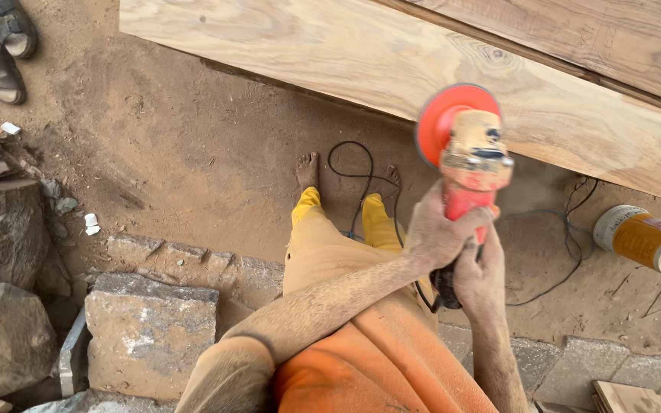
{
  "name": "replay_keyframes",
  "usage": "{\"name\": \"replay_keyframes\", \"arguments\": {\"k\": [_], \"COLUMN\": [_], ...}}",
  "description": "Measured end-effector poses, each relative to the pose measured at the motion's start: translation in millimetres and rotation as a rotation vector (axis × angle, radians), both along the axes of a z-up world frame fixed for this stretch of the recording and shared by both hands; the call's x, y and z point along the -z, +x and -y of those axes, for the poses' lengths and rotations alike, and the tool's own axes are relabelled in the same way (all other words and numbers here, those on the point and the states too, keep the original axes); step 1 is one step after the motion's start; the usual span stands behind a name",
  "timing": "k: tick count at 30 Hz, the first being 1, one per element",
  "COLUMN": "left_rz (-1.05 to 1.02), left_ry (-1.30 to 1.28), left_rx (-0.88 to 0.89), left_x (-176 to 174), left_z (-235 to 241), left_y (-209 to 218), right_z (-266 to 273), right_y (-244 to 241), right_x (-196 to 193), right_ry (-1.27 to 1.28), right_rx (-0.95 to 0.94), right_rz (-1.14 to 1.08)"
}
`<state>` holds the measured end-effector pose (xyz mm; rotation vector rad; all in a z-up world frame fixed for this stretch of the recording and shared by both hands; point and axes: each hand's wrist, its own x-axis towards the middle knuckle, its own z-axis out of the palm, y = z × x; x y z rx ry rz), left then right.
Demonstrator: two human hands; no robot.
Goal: The person uses a red orbital sander to smooth the surface of a wooden door. They move the sander across the flat panels and edges, generating sawdust as they work.
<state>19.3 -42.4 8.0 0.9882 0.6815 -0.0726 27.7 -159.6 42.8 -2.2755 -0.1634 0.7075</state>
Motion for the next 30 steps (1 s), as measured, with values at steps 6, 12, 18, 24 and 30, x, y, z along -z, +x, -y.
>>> {"name": "replay_keyframes", "arguments": {"k": [6,12,18,24,30], "left_rz": [-0.005,-0.036,-0.041,-0.036,0.064], "left_ry": [0.057,0.130,0.139,0.135,0.029], "left_rx": [0.252,0.479,0.354,-0.071,-0.474], "left_x": [-5.8,-5.7,1.9,15.5,25.5], "left_z": [101.8,176.3,122.1,-19.0,-150.2], "left_y": [43.4,94.2,87.2,39.0,-23.0], "right_z": [100.3,194.0,127.7,-37.6,-180.2], "right_y": [11.3,40.5,45.2,43.3,16.1], "right_x": [-2.6,23.7,21.4,5.2,8.7], "right_ry": [0.078,0.386,0.529,0.206,0.071], "right_rx": [0.500,0.617,0.465,0.111,-0.275], "right_rz": [-0.180,-0.009,-0.074,-0.148,-0.029]}}
